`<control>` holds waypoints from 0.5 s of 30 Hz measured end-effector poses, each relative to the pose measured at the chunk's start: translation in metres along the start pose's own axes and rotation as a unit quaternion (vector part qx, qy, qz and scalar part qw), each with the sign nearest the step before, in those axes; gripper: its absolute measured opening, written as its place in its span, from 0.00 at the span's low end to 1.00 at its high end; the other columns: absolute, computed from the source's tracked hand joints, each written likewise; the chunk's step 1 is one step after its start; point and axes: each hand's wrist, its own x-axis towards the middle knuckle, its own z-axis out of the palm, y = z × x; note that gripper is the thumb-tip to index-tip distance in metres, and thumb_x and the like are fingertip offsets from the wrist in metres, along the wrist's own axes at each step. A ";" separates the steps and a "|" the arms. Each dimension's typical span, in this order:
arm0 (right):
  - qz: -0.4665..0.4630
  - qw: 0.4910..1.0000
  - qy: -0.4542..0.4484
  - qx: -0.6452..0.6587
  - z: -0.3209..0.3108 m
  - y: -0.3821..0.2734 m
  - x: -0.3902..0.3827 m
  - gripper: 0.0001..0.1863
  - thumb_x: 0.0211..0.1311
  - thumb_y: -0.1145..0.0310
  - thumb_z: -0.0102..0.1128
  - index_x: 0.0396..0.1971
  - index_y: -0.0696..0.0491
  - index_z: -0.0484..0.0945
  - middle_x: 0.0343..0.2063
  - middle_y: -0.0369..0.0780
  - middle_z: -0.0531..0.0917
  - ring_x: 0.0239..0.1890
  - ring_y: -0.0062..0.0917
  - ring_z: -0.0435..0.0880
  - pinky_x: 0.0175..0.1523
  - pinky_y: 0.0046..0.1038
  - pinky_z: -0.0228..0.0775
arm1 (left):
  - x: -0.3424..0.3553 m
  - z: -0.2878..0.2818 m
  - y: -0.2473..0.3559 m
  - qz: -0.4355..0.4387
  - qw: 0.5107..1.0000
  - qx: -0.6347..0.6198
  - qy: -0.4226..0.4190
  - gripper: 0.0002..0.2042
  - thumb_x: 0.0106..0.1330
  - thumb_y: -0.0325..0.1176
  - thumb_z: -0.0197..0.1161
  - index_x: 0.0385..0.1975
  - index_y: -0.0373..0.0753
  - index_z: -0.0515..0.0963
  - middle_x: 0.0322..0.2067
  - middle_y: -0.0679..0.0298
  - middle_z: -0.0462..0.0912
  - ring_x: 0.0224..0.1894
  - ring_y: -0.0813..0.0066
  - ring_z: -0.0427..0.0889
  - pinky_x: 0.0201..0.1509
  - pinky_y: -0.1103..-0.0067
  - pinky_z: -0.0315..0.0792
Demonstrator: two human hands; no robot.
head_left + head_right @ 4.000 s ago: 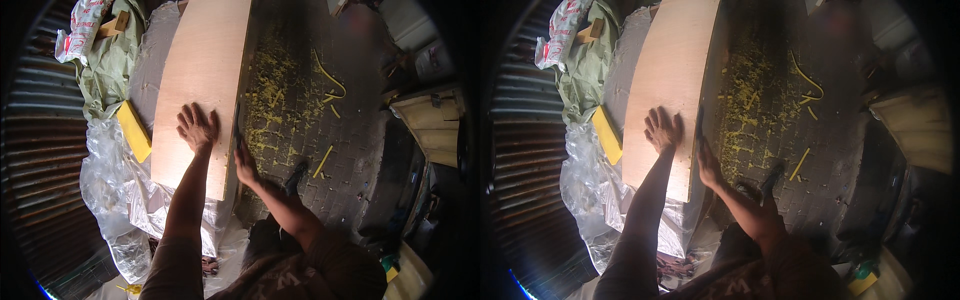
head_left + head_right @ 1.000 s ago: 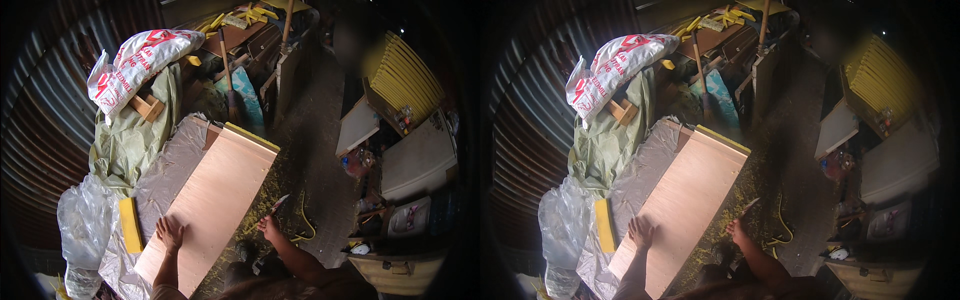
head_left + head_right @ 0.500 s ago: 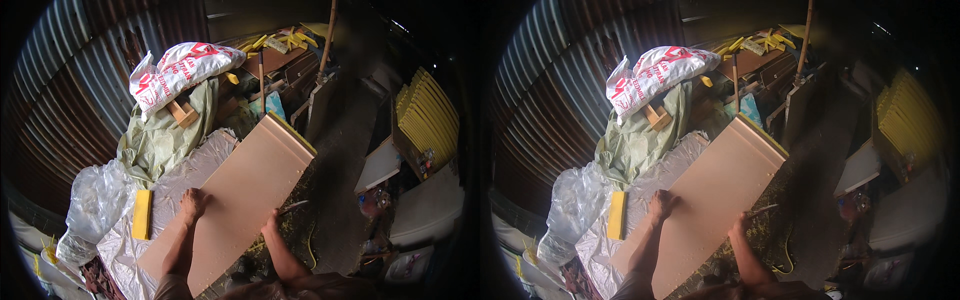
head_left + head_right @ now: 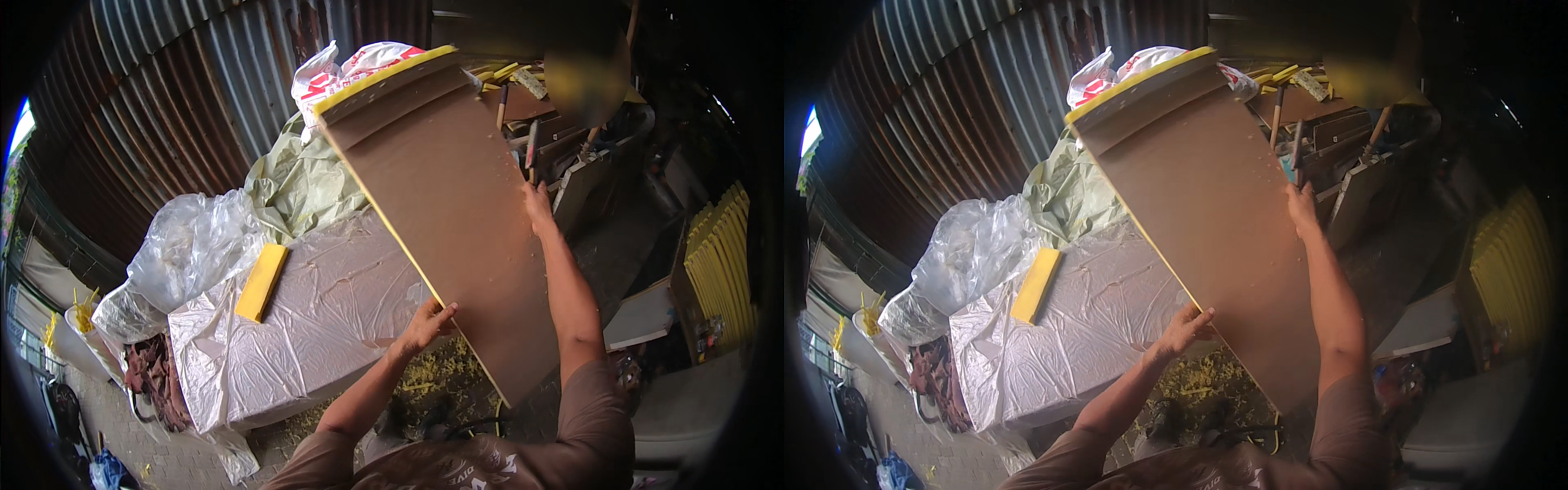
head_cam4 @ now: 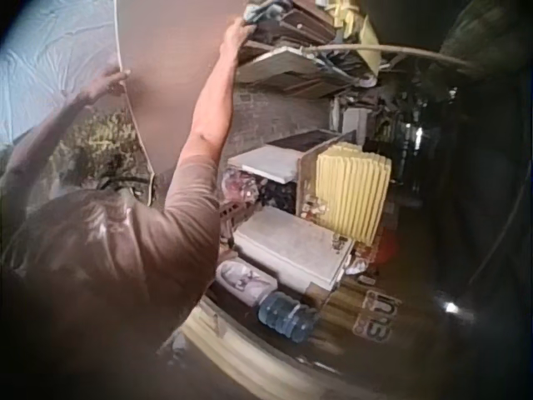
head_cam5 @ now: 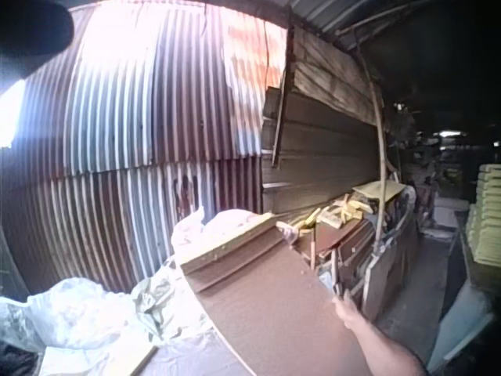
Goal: The person trims the edges of a rectangular foam board using a utility knife, then flips the board and repeats the trimming on the other side. The person stacks the trimmed board with other similar boards nearby.
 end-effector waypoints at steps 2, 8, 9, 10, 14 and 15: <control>-0.085 0.991 -0.076 -0.068 0.057 -0.002 -0.011 0.23 0.59 0.59 0.57 0.51 0.57 0.72 0.41 0.45 0.80 0.44 0.31 0.80 0.45 0.36 0.72 | -0.007 -0.005 -0.059 -0.055 0.998 -0.029 0.010 0.27 0.74 0.48 0.59 0.59 0.28 0.70 0.46 0.51 0.84 0.48 0.65 0.84 0.49 0.72 0.78; -0.213 0.877 -0.303 -0.306 0.243 0.026 -0.118 0.22 0.59 0.56 0.57 0.48 0.54 0.71 0.41 0.55 0.85 0.46 0.53 0.84 0.52 0.50 0.74 | -0.040 0.039 -0.166 -0.100 0.952 -0.233 0.169 0.25 0.77 0.46 0.55 0.55 0.25 0.73 0.48 0.46 0.84 0.51 0.58 0.84 0.57 0.65 0.78; -0.213 0.847 -0.359 -0.329 0.265 0.023 -0.141 0.26 0.60 0.54 0.58 0.53 0.55 0.69 0.46 0.54 0.84 0.51 0.52 0.83 0.59 0.48 0.71 | -0.042 0.037 -0.179 -0.103 0.940 -0.257 0.199 0.25 0.77 0.46 0.55 0.55 0.25 0.72 0.48 0.45 0.84 0.51 0.58 0.84 0.58 0.65 0.78; -0.233 0.827 -0.389 -0.332 0.282 0.033 -0.155 0.26 0.61 0.55 0.58 0.53 0.55 0.69 0.45 0.53 0.85 0.51 0.51 0.83 0.64 0.47 0.65 | -0.044 0.039 -0.187 -0.112 0.927 -0.293 0.203 0.25 0.77 0.45 0.54 0.58 0.25 0.69 0.50 0.45 0.83 0.51 0.56 0.84 0.59 0.65 0.77; -0.267 0.766 -0.469 -0.349 0.323 0.075 -0.180 0.27 0.63 0.54 0.57 0.54 0.56 0.67 0.47 0.52 0.84 0.54 0.48 0.80 0.66 0.44 0.61 | -0.044 0.036 -0.208 -0.126 0.907 -0.349 0.201 0.26 0.78 0.44 0.52 0.64 0.28 0.64 0.58 0.46 0.76 0.56 0.56 0.80 0.58 0.65 0.76; -0.258 0.761 -0.479 -0.353 0.326 0.081 -0.187 0.26 0.62 0.55 0.58 0.53 0.57 0.68 0.48 0.52 0.84 0.54 0.48 0.79 0.66 0.43 0.61 | -0.043 0.030 -0.210 -0.135 0.895 -0.385 0.183 0.26 0.78 0.45 0.51 0.65 0.30 0.64 0.61 0.48 0.75 0.57 0.57 0.79 0.59 0.64 0.75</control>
